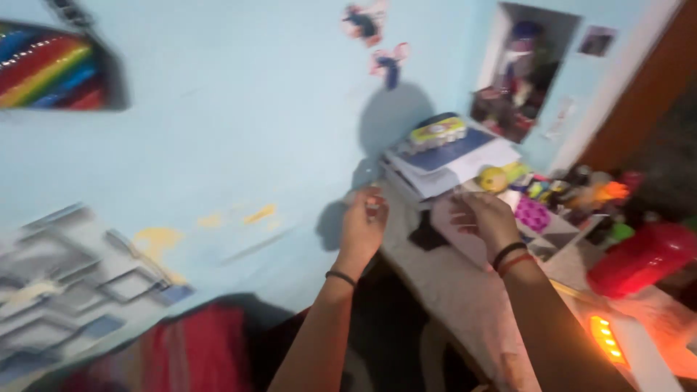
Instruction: Organizing notebooks and papers on a desk.
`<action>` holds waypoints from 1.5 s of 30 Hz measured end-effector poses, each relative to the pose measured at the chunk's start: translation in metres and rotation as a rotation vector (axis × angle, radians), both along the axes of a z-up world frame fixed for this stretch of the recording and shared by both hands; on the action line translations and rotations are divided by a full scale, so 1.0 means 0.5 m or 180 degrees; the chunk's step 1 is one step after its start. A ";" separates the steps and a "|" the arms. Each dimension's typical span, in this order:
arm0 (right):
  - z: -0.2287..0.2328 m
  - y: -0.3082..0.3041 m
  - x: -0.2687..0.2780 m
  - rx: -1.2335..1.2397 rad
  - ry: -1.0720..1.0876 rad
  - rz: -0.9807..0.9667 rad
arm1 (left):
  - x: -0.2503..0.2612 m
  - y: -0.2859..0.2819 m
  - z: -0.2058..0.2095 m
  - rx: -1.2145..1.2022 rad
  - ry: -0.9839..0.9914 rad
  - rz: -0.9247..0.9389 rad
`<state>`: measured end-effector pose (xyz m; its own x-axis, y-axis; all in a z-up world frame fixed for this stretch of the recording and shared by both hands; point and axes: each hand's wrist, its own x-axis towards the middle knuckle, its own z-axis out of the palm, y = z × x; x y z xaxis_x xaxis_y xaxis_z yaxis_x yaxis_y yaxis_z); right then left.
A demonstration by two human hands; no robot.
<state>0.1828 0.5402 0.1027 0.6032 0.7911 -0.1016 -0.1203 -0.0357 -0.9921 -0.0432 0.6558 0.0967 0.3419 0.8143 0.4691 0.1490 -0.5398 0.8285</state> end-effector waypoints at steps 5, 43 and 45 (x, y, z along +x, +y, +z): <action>-0.122 -0.067 0.197 0.0172 -0.0218 -0.0319 | 0.186 0.000 -0.030 -0.0136 -0.0060 -0.0509; -0.747 -0.353 0.200 -0.1905 -0.1419 0.0931 | 0.675 0.106 -0.266 0.1125 0.1705 -0.3085; -0.625 -0.307 0.228 -0.2394 -0.1959 -0.0031 | 0.692 0.128 -0.262 0.0766 0.1698 -0.2923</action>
